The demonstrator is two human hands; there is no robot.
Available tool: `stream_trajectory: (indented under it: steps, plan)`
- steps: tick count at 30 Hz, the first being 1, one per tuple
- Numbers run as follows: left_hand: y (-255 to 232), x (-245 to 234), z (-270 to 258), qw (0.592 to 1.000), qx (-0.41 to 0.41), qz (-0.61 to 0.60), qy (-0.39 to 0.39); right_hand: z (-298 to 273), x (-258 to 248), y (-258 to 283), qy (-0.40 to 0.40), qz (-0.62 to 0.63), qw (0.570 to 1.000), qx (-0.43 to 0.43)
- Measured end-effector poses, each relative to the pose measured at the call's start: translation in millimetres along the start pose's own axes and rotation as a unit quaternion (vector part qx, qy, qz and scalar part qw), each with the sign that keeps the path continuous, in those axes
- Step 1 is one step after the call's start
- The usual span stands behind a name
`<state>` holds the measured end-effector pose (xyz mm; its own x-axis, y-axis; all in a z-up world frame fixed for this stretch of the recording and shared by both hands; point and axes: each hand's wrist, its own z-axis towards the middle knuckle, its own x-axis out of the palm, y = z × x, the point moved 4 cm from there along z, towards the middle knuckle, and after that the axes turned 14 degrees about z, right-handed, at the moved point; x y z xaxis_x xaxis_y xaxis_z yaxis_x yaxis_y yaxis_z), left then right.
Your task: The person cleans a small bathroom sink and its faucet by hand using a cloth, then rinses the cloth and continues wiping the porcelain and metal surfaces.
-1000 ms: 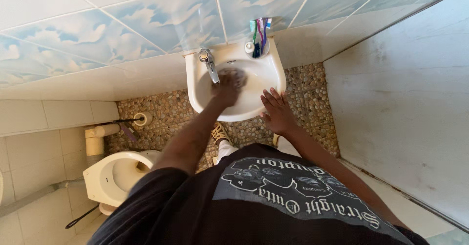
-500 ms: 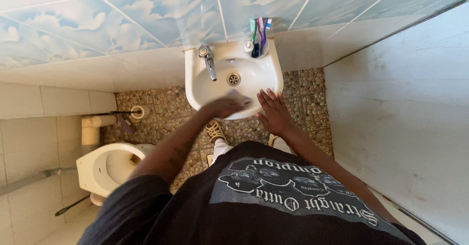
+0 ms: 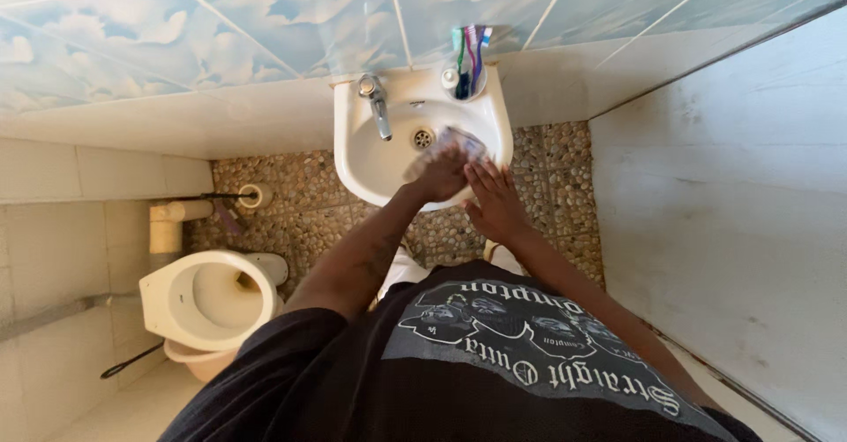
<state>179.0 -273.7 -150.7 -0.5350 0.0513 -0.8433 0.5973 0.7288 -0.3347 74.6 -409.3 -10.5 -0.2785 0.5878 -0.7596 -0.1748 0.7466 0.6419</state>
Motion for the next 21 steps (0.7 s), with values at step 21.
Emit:
stream_trajectory:
  steps: [21]
  plan:
    - [-29, -28, -55, 0.994, 0.067, -0.082, -0.025, 0, 4, 6, -0.017, -0.022, 1.0, -0.009]
